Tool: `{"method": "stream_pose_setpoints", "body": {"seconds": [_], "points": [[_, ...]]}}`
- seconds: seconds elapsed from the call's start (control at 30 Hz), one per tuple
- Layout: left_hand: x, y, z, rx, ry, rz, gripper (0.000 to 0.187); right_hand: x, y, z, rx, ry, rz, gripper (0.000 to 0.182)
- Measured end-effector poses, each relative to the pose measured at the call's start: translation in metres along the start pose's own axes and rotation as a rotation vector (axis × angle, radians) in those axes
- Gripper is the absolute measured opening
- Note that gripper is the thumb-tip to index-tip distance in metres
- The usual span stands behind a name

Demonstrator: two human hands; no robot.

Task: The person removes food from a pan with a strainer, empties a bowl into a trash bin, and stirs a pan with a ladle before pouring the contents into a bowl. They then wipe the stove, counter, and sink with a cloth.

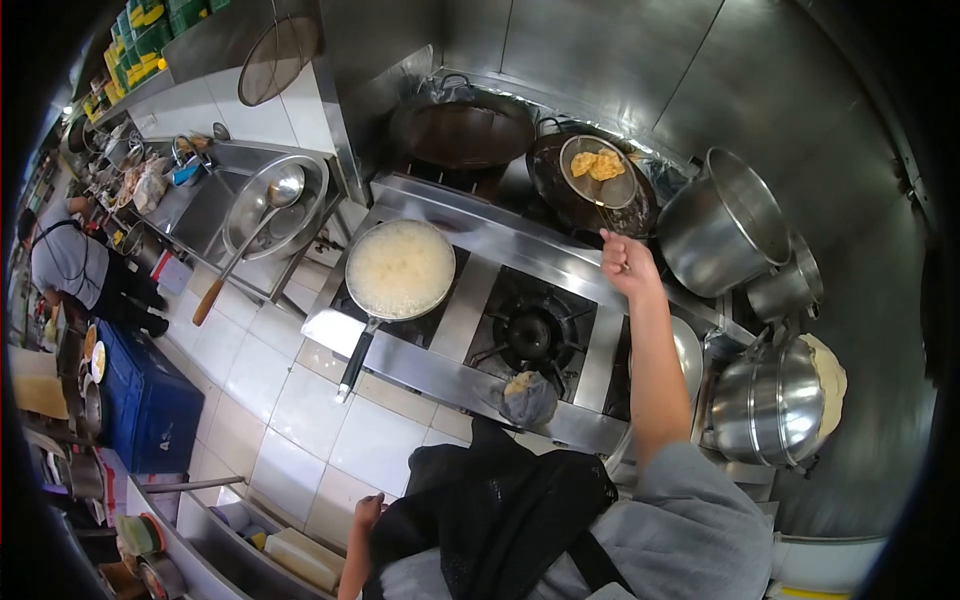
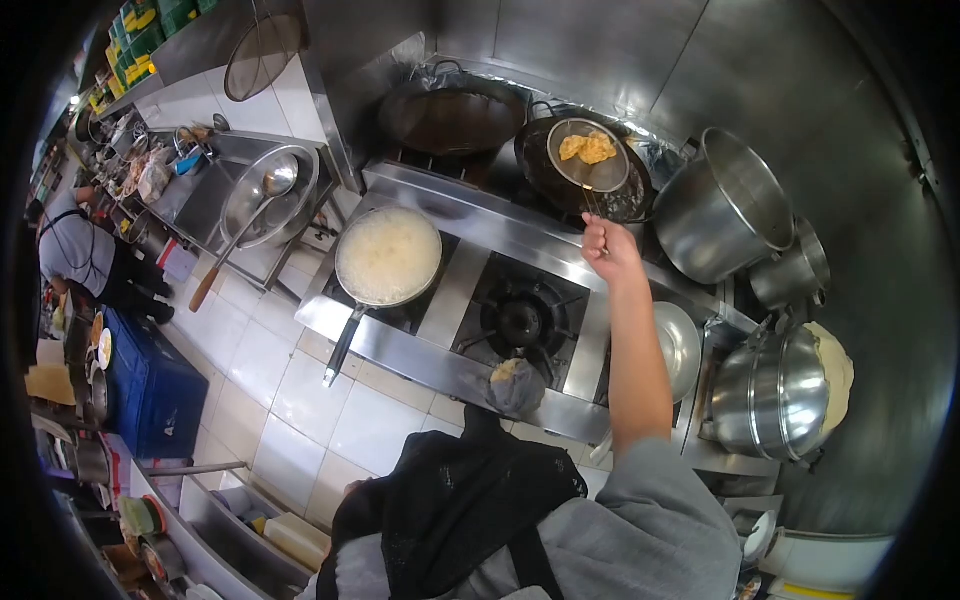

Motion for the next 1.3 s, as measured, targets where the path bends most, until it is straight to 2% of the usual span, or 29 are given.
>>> {"method": "stream_pose_setpoints", "body": {"seconds": [0.07,0.1,0.13,0.17,0.2,0.27,0.3,0.33,0.37,0.5,0.57,0.63,0.7,0.73,0.8,0.83,0.9,0.93,1.0,1.03,1.07,1.13,1.2,1.27,1.3], "points": [[0.002,0.003,-0.003,-0.081,-0.084,-0.008,0.048,-0.001,0.0,-0.007,0.028,0.005,-0.002,0.009],[-0.009,-0.004,-0.042,-0.086,-0.091,-0.017,0.048,-0.01,0.0,-0.014,0.053,0.005,0.003,0.009],[-0.018,-0.003,-0.057,-0.444,0.264,-0.13,0.046,-0.017,0.002,-0.022,0.077,0.003,0.007,0.009],[-0.025,-0.001,-0.046,-0.795,0.631,-0.241,0.043,-0.02,0.008,-0.033,0.062,-0.002,0.02,0.009],[-0.023,-0.004,-0.044,-0.796,0.636,-0.244,0.043,-0.02,0.013,-0.044,0.049,0.007,0.02,0.01],[-0.027,-0.005,-0.044,-0.802,0.31,-0.169,0.041,-0.013,0.027,-0.059,0.057,0.002,0.026,0.011],[-0.015,-0.016,-0.06,-0.799,0.31,-0.171,0.041,-0.01,0.032,-0.068,0.099,-0.036,0.008,0.012],[-0.007,-0.019,-0.054,-0.408,0.0,-0.118,0.041,-0.007,0.037,-0.076,0.142,-0.07,-0.009,0.013],[0.0,-0.011,-0.023,-0.013,-0.306,-0.061,0.042,0.0,0.046,-0.083,0.16,-0.113,-0.017,0.016],[0.029,-0.007,0.017,0.036,-0.319,0.013,0.044,0.014,0.058,-0.093,0.116,-0.13,-0.128,0.015],[0.018,0.002,0.007,0.026,-0.299,-0.035,0.043,0.011,0.046,-0.078,0.14,-0.137,-0.067,0.014],[-0.006,0.014,-0.029,0.017,-0.279,-0.082,0.043,0.003,0.031,-0.062,0.086,-0.071,0.004,0.014],[-0.024,0.027,-0.056,-0.39,0.137,-0.211,0.044,-0.007,0.02,-0.053,0.064,-0.033,0.011,0.014],[-0.029,0.028,-0.065,-0.386,0.136,-0.211,0.044,-0.008,0.018,-0.05,0.033,0.007,0.067,0.015],[-0.03,0.032,-0.067,-0.746,0.457,-0.291,0.044,-0.008,0.016,-0.051,0.004,0.046,0.125,0.016],[-0.031,0.033,-0.068,-0.742,0.455,-0.291,0.044,-0.008,0.016,-0.057,0.03,0.035,0.086,0.018],[-0.027,0.027,-0.07,-0.048,-0.126,-0.146,0.046,-0.001,0.029,-0.072,0.066,-0.042,0.035,0.022],[-0.02,0.023,-0.063,-0.049,-0.135,-0.149,0.046,0.003,0.039,-0.09,0.126,-0.063,-0.045,0.025],[-0.001,0.009,-0.032,-0.028,-0.348,-0.101,0.049,0.015,0.064,-0.125,0.116,-0.14,-0.16,0.031],[0.005,0.003,-0.021,-0.018,-0.35,-0.095,0.052,0.025,0.082,-0.14,0.173,-0.208,-0.152,0.03],[0.01,-0.005,-0.012,-0.025,-0.352,-0.098,0.052,0.028,0.091,-0.156,0.102,-0.186,-0.167,0.028],[0.017,-0.017,0.01,-0.208,-0.108,-0.203,0.052,0.035,0.107,-0.173,0.094,-0.191,-0.215,0.026],[0.024,-0.014,0.036,-0.229,-0.094,-0.212,0.05,0.039,0.107,-0.167,0.091,-0.208,-0.207,0.025],[0.048,-0.004,0.079,-0.22,-0.167,-0.187,0.048,0.042,0.106,-0.152,0.098,-0.218,-0.207,0.024],[0.047,0.001,0.072,-0.209,-0.169,-0.184,0.048,0.041,0.098,-0.137,0.102,-0.214,-0.159,0.023]]}}
Point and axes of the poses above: each hand's wrist, its own x-axis away from the middle knuckle, its own y-axis out of the palm, z = x × y, the point moved 1 cm from there along -x, towards the middle knuckle, and after that the axes turned 5 degrees about y, right-handed, at the moved point
